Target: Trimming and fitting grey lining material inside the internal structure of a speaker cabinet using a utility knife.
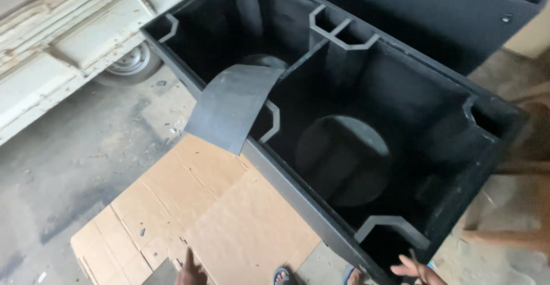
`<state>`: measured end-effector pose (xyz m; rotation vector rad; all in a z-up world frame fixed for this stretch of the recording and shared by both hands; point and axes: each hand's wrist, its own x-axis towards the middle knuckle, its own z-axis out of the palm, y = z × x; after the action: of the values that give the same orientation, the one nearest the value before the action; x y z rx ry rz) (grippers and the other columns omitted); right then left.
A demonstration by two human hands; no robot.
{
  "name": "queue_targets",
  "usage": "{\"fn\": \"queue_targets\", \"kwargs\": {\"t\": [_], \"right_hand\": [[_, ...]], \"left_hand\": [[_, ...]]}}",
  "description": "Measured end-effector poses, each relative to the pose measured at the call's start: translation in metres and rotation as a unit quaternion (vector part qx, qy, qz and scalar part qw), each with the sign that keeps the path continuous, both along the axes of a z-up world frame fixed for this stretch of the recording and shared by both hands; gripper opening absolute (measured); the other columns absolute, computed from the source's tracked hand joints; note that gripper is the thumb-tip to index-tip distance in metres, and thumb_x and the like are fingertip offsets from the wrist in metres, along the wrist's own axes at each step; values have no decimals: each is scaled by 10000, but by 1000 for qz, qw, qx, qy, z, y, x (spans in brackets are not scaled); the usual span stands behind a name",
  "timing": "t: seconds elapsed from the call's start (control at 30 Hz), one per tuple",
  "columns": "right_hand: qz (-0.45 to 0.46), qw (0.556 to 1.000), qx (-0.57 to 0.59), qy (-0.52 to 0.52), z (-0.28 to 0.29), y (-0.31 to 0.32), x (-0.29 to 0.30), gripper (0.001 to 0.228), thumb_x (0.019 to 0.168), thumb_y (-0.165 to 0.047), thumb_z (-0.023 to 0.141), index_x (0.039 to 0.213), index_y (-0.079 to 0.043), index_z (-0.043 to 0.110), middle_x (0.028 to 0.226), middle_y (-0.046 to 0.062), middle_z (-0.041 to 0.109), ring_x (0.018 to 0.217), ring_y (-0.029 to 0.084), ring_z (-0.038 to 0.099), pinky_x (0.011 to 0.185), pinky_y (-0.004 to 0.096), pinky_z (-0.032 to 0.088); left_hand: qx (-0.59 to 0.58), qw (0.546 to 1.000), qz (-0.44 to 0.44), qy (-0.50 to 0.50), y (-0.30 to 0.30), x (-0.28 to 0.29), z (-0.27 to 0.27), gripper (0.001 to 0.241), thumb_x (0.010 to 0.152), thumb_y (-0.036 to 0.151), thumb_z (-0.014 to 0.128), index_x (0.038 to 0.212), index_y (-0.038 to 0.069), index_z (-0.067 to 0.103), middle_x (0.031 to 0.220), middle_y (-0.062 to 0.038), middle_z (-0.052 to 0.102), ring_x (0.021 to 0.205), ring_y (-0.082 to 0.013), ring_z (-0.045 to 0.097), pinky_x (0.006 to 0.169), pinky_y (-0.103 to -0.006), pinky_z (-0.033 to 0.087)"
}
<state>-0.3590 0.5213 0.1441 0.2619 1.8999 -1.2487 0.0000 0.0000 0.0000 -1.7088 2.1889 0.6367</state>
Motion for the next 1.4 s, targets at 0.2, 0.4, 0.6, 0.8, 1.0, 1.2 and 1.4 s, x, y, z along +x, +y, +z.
{"fn": "queue_targets", "kwargs": {"t": [0.2, 0.4, 0.6, 0.8, 1.0, 1.2, 1.4], "right_hand": [[167, 967, -18, -191, -109, 156, -254, 678, 874, -440, 565, 1476, -139, 491, 1519, 164, 540, 1277, 310, 532, 1051, 481, 405], [309, 945, 72, 86, -133, 173, -347, 656, 780, -482, 693, 1391, -308, 533, 1437, 29, 561, 1024, 143, 667, 887, 325, 551], [398, 833, 158, 350, 25, 25, -273, 669, 685, -524, 820, 1305, -478, 572, 1354, -105, 581, 769, -24, 799, 721, 170, 695], [229, 764, -230, 557, 271, -159, -142, 427, 744, -120, 783, 1160, -87, 691, 1192, 44, 670, 808, 150, 638, 739, 256, 590], [297, 654, -365, 592, 311, -208, -123, 74, 859, -42, 636, 924, -35, 671, 933, 68, 675, 756, 147, 655, 693, 263, 560], [285, 705, -342, 551, 300, -200, -108, 89, 867, -117, 653, 911, -63, 709, 892, 81, 711, 656, 132, 642, 581, 246, 553], [197, 802, -387, 409, 289, -180, -92, 127, 845, -21, 663, 947, -34, 738, 872, 111, 655, 471, 130, 534, 431, 261, 522]], "left_hand": [[38, 943, 75, 321, -6, -230, 148, 913, 747, 192, 532, 1584, 132, 172, 1603, -143, 316, 1419, -273, 364, 884, -418, 487], [141, 719, 385, 561, 3, -344, 206, 984, 797, 272, 715, 1549, 33, 126, 1217, -218, 599, 1072, -285, 630, 893, -394, 525], [77, 723, 195, 659, 108, -368, 360, 495, 883, 25, 636, 1331, 79, 433, 1022, -146, 618, 782, -248, 700, 721, -342, 636], [148, 723, 23, 674, 184, -362, 435, 398, 852, 12, 583, 1232, 23, 700, 1019, -152, 727, 888, -201, 675, 784, -281, 569], [63, 673, -199, 710, 198, -341, 450, 220, 898, 69, 697, 1113, 97, 735, 1012, -60, 768, 901, -172, 703, 811, -304, 579], [-51, 683, -293, 667, 196, -322, 445, 139, 944, 128, 670, 1071, 97, 715, 944, -41, 764, 723, -172, 632, 620, -295, 509], [-46, 628, -320, 708, 208, -318, 442, 133, 962, 73, 651, 1090, 50, 678, 908, -134, 680, 679, -222, 626, 595, -313, 494]]}}
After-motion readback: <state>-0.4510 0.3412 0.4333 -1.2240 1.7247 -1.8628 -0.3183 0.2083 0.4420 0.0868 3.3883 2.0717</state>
